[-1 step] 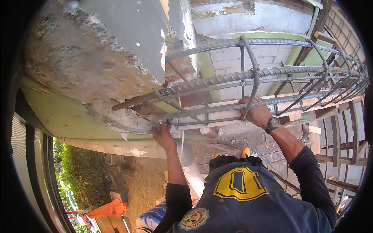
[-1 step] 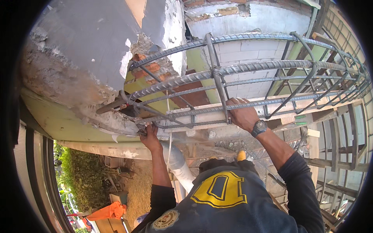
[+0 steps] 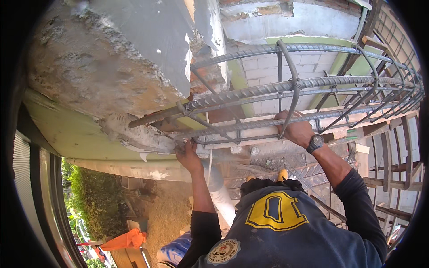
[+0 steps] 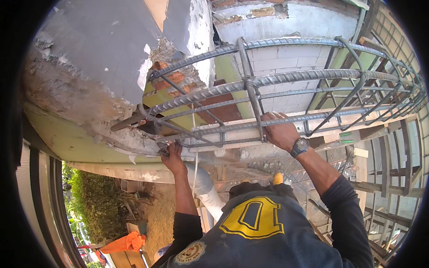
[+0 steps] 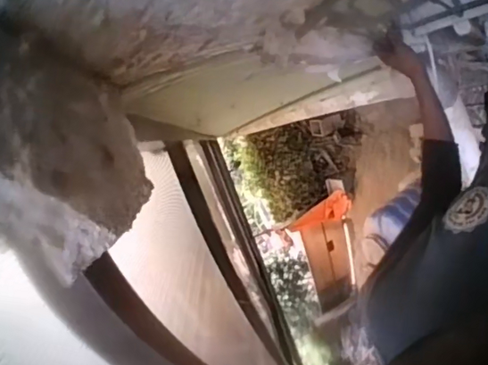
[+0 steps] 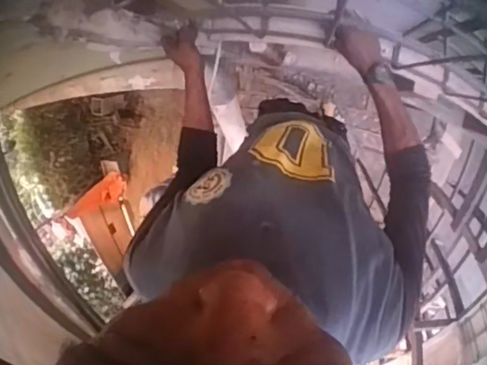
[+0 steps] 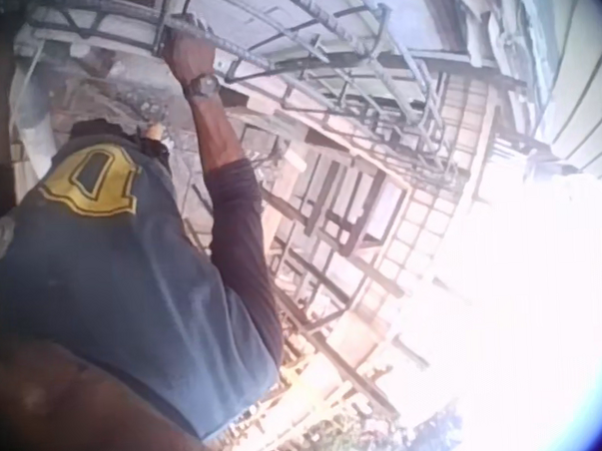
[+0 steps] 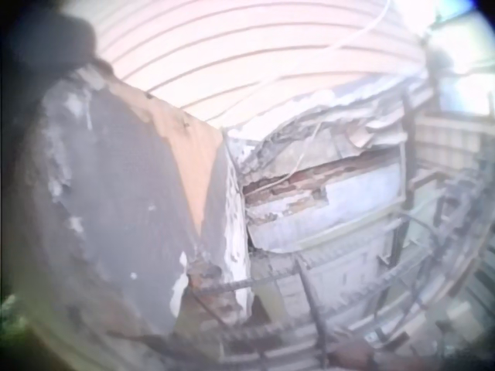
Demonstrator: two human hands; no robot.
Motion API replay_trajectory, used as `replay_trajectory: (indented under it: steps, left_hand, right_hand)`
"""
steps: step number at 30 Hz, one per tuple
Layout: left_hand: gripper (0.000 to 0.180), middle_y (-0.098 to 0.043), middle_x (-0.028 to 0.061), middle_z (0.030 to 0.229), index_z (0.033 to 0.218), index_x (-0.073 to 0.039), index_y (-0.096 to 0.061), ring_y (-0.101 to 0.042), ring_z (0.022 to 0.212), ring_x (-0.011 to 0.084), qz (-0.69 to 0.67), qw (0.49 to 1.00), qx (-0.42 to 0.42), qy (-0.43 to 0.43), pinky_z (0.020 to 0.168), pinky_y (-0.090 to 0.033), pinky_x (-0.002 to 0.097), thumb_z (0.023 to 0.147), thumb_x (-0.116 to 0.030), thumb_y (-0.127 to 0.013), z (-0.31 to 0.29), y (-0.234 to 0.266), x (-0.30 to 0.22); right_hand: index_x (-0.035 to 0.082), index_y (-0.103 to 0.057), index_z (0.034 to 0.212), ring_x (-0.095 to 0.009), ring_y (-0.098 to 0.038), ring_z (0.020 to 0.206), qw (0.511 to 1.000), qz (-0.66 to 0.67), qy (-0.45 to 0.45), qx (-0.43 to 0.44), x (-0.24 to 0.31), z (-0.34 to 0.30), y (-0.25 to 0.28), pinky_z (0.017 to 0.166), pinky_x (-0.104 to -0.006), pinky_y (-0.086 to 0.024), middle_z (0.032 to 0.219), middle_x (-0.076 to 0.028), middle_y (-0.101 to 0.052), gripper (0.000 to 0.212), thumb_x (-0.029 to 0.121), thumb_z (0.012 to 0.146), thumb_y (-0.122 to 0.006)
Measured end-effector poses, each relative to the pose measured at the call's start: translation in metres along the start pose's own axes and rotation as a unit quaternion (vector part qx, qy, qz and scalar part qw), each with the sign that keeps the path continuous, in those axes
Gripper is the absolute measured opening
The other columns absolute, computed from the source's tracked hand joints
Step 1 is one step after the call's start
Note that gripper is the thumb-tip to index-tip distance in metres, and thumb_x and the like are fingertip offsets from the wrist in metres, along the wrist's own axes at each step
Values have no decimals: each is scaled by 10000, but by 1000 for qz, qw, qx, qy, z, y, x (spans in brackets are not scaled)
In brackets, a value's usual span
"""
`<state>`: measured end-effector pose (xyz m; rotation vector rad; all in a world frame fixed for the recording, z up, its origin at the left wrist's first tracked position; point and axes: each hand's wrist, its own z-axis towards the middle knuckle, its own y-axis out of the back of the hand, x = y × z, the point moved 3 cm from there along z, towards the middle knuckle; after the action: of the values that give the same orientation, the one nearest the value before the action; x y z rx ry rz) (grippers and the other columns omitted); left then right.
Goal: The person ties metal wire around rebar using their hands and a pair of pliers on a construction structure.
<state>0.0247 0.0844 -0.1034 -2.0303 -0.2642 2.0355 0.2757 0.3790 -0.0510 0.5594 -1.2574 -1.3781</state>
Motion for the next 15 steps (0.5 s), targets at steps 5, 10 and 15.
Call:
replay_trajectory:
  steps: [5, 10, 15]
  left_hand:
    - [348, -584, 171, 1180, 1199, 50, -459, -632, 1065, 264, -10, 1000, 21, 16, 921, -558, 423, 947, -99, -645, 2, 1, -1]
    - [345, -604, 134, 1156, 1208, 33, -514, -632, 1050, 247, -7, 1000, 26, 3, 932, -558, 446, 947, -136, -663, -2, 4, -1]
    - [309, -608, 108, 1119, 1176, 21, -545, -630, 1022, 221, 14, 999, 42, -5, 954, -555, 462, 939, -127, -678, -5, 3, -6]
  right_hand:
    - [78, -668, 1045, -350, -663, 939, 991, -16, -14, 136, -9, 5, -2, 810, -471, -517, 1002, -134, -688, 271, 286, 881, -610]
    - [57, -670, 1109, -365, -665, 960, 986, 36, -42, 154, 0, 3, 6, 816, -468, -523, 1081, -162, -690, 387, 378, 903, -609]
    - [69, -723, 1007, -354, -681, 844, 995, 84, -3, 58, -8, 6, 6, 720, -433, -534, 946, -143, -714, 328, 366, 872, -686]
